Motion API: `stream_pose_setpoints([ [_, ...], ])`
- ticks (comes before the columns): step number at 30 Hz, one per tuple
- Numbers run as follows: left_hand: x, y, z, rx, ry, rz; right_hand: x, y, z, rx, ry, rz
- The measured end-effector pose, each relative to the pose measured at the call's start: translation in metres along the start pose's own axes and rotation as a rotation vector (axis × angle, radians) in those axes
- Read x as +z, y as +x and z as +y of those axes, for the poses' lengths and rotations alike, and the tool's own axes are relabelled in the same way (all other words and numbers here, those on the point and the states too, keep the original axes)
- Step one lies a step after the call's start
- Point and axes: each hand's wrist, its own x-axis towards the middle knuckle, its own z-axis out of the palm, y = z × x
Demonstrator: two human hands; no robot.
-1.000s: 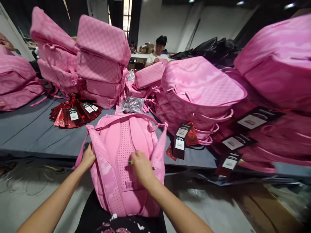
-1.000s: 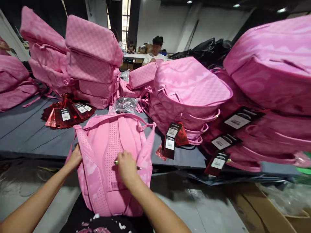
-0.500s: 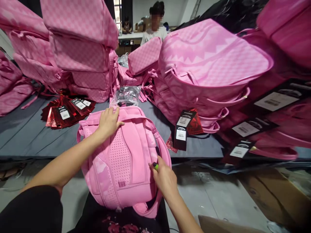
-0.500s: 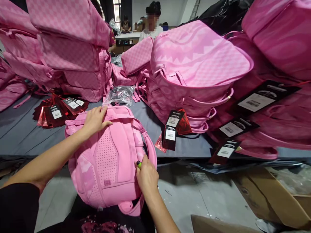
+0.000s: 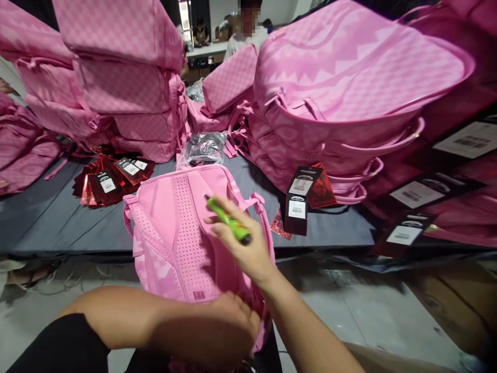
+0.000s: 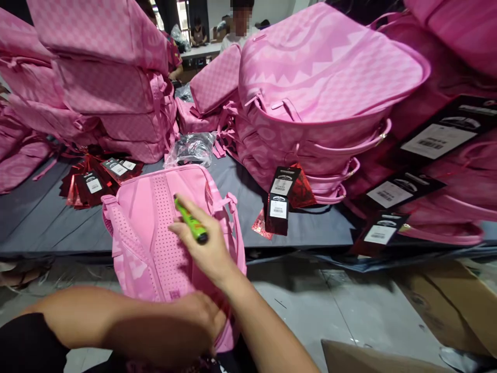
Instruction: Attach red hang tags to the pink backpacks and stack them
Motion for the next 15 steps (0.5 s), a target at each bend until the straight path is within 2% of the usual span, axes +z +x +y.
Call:
stream_pose_setpoints([
  [1,-0.008,0.003,-0.009,0.161,-0.035,-0.066,0.003,-0.004,0.019,-0.062,-0.118,-0.046],
  [2,-0.017,0.009,-0.025,0.217,-0.036,-0.087,0.004,-0.010,0.040,-0.127,-0.271,-0.026],
  [3,-0.027,0.018,-0.045,0.177,-0.006,-0.064,0.002,-0.019,0.060,-0.159,-0.433,0.085],
  [5,-0.042,0.045,-0.091,0.001,0.108,0.110,-0.005,-0.040,0.095,-0.169,-0.639,0.322],
  [6,-0.046,0.060,-0.112,0.002,0.150,0.190,-0.009,-0.049,0.108,-0.171,-0.698,0.405],
  [8,-0.043,0.088,-0.144,0.110,0.204,0.244,-0.012,-0.063,0.124,-0.200,-0.752,0.458],
  [9,-0.038,0.100,-0.153,0.160,0.219,0.230,-0.012,-0.068,0.129,-0.220,-0.769,0.449],
  [11,-0.025,0.114,-0.158,0.237,0.230,0.168,-0.010,-0.072,0.135,-0.251,-0.806,0.434],
  [13,-0.015,0.118,-0.154,0.315,0.216,0.120,-0.008,-0.073,0.139,-0.264,-0.824,0.433],
  [15,-0.014,0.116,-0.155,0.376,0.200,0.100,-0.008,-0.074,0.142,-0.268,-0.821,0.445],
])
